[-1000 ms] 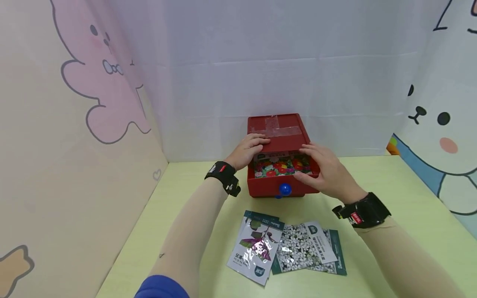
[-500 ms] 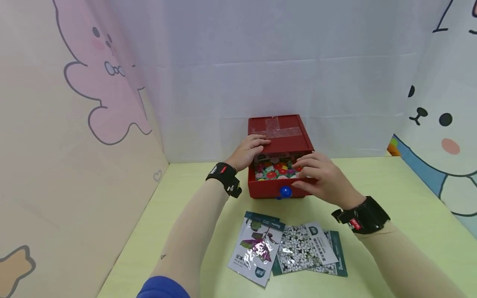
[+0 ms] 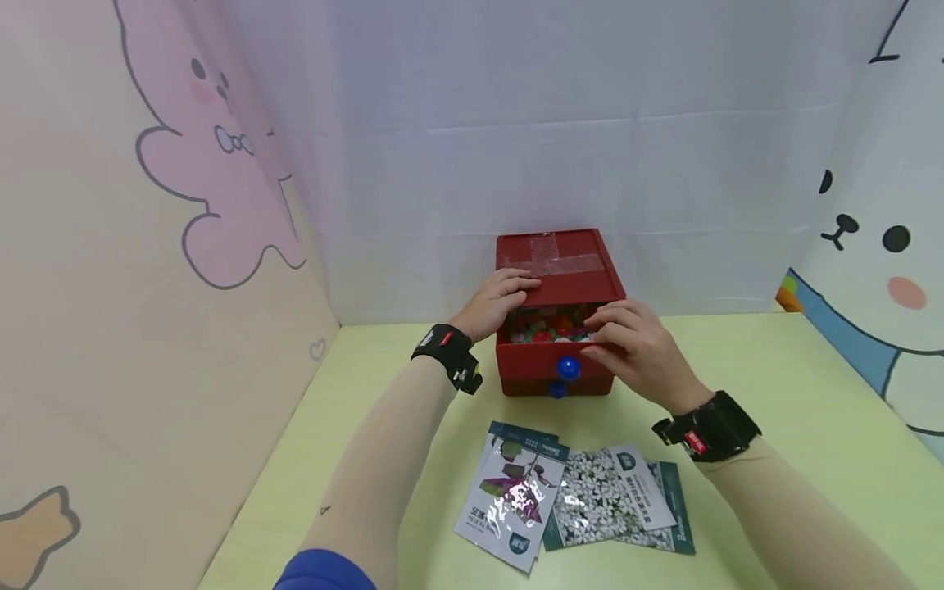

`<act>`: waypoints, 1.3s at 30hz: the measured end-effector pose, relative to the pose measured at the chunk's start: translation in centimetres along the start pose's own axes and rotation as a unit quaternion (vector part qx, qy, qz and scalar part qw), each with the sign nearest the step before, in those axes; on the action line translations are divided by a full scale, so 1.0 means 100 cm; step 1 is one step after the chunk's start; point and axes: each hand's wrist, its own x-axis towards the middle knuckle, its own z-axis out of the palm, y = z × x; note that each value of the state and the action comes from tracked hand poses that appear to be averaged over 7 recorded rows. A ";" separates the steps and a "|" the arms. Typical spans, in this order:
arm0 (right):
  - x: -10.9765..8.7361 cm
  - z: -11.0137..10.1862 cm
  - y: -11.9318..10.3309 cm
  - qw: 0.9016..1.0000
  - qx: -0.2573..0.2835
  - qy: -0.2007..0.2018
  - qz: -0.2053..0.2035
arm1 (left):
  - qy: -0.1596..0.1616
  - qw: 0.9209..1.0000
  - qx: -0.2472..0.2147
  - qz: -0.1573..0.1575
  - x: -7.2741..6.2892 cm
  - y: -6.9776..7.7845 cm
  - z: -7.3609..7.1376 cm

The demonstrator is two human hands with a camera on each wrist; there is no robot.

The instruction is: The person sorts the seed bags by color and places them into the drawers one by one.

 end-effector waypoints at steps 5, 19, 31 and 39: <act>0.002 0.006 0.009 0.999 -0.023 0.010 0.040 | -0.001 1.000 0.007 0.000 0.000 0.002 0.000; 0.010 0.018 0.021 0.992 -0.032 -0.021 0.119 | -0.004 1.000 -0.013 -0.002 -0.001 0.002 -0.003; 0.019 0.027 0.026 0.989 -0.059 0.000 0.139 | -0.001 0.998 -0.055 -0.001 -0.006 -0.002 -0.003; 0.024 0.032 0.022 0.987 -0.050 0.009 0.153 | 0.053 0.998 0.027 0.013 -0.013 -0.013 0.002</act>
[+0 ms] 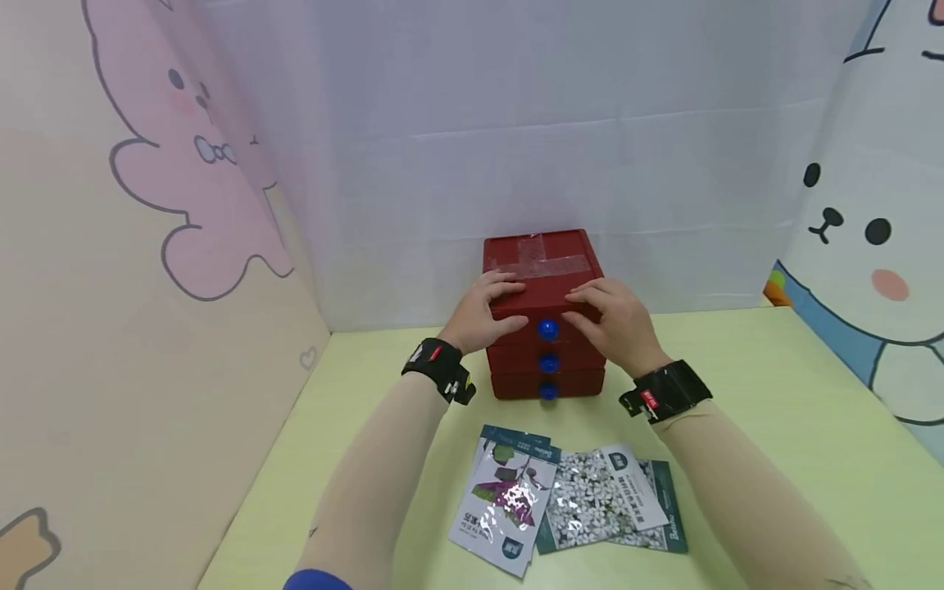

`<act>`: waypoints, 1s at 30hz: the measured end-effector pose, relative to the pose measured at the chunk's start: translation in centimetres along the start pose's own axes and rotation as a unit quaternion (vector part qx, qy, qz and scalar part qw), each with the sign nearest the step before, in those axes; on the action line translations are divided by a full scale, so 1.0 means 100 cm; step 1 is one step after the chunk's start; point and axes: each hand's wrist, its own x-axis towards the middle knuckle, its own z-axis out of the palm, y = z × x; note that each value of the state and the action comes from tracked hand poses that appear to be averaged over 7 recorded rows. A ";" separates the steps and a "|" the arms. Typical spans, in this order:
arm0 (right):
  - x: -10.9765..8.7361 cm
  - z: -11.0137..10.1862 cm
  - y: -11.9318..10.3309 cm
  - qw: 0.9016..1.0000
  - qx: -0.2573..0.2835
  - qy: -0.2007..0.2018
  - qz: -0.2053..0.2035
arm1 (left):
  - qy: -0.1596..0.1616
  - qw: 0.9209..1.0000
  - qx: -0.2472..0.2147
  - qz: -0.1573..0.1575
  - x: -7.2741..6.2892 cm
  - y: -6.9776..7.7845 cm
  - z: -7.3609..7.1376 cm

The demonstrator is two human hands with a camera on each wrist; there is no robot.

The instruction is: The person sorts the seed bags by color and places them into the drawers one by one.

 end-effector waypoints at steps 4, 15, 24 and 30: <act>0.001 0.002 -0.001 1.000 -0.001 0.006 0.003 | 0.022 1.000 -0.003 0.015 -0.002 -0.003 0.001; 0.002 0.007 -0.005 1.000 0.000 0.008 0.013 | 0.004 0.998 0.062 0.033 -0.008 -0.007 -0.007; 0.003 0.011 -0.007 1.000 0.003 0.002 0.020 | -0.016 0.992 0.120 0.047 -0.013 -0.008 -0.012; 0.006 0.014 -0.007 1.000 0.003 0.003 0.017 | -0.006 0.991 0.126 0.045 -0.014 -0.009 -0.013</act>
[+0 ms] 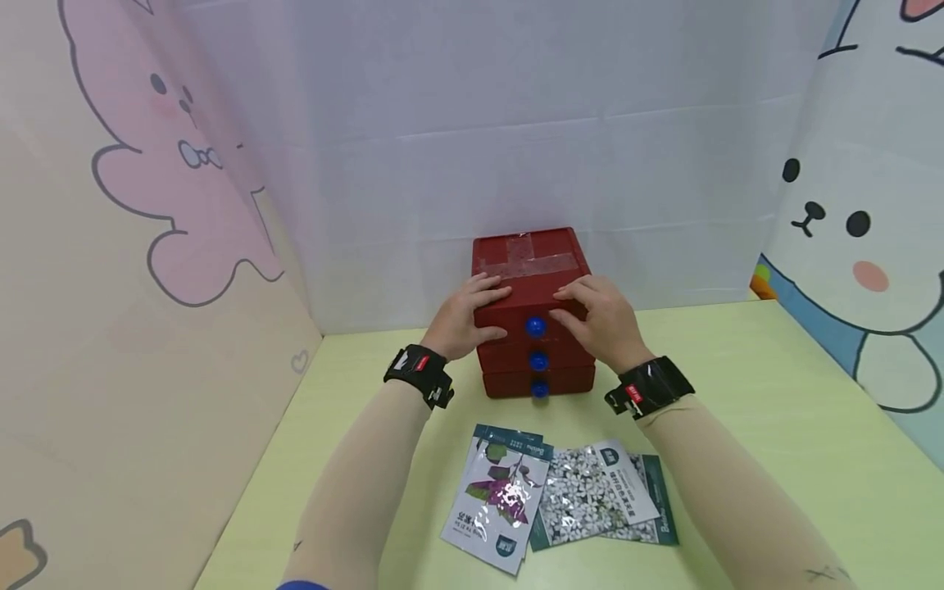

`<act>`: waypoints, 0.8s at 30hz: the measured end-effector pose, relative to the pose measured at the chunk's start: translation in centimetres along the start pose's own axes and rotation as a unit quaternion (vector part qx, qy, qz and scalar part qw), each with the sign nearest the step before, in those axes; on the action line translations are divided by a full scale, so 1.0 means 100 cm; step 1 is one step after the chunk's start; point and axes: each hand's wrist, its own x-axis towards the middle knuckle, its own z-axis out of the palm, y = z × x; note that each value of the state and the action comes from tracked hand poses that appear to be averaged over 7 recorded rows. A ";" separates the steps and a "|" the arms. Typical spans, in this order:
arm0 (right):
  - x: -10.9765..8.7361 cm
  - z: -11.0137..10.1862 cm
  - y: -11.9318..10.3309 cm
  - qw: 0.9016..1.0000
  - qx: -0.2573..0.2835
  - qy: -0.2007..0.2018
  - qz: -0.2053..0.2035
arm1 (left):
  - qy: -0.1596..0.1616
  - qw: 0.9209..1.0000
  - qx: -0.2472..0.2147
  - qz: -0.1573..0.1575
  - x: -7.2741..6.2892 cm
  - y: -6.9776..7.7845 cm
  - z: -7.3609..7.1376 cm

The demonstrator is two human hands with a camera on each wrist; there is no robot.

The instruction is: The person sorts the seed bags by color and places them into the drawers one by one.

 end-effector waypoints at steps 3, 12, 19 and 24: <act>0.001 0.002 0.000 1.000 0.000 0.000 0.002 | 0.010 1.000 0.005 -0.001 -0.002 -0.001 0.001; 0.000 0.008 -0.001 1.000 0.012 -0.005 0.006 | 0.082 0.996 0.021 -0.021 -0.021 0.000 0.008; 0.001 0.008 0.001 1.000 0.010 -0.001 0.008 | 0.250 0.966 0.055 -0.032 -0.040 0.013 0.015; 0.002 0.006 0.003 1.000 0.010 -0.004 0.010 | 0.318 0.946 0.001 -0.057 -0.051 0.026 0.023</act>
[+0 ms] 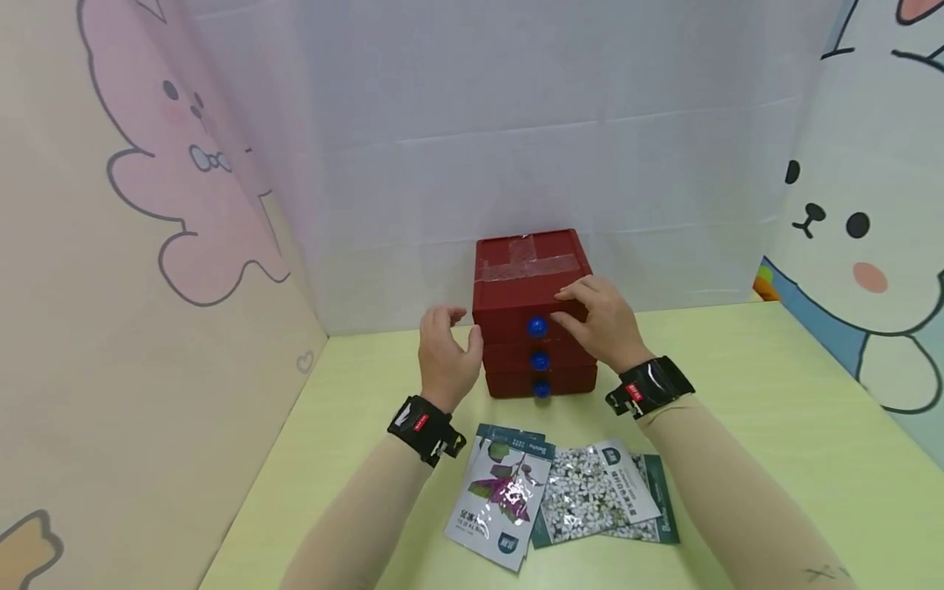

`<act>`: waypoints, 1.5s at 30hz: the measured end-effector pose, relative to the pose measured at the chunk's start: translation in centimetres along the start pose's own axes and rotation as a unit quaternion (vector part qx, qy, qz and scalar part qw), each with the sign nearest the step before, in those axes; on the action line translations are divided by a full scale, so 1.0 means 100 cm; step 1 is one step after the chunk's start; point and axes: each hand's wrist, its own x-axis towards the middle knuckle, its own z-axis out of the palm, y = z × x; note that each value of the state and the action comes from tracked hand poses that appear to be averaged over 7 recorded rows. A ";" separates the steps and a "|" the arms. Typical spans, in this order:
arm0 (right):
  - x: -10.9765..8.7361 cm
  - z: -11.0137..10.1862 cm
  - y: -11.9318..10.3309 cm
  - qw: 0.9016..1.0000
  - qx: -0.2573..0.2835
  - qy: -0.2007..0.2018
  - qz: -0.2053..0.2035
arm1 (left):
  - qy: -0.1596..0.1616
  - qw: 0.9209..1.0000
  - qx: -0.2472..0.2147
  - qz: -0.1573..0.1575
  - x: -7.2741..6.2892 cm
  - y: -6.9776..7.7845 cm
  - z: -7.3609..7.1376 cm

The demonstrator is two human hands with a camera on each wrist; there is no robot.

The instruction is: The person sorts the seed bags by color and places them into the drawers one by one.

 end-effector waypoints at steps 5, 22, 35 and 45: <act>0.001 0.001 0.003 1.000 -0.002 -0.004 -0.002 | -0.039 0.994 -0.071 -0.071 -0.015 0.012 0.003; 0.012 -0.006 0.003 0.999 -0.010 -0.051 -0.014 | -0.225 0.800 -0.309 -0.463 -0.040 0.033 0.048; 0.010 -0.005 0.003 0.998 -0.017 -0.060 0.001 | -0.208 0.724 -0.356 -0.553 -0.034 0.034 0.079; 0.011 -0.005 0.005 0.998 -0.017 -0.056 -0.002 | -0.216 0.738 -0.351 -0.534 -0.034 0.029 0.085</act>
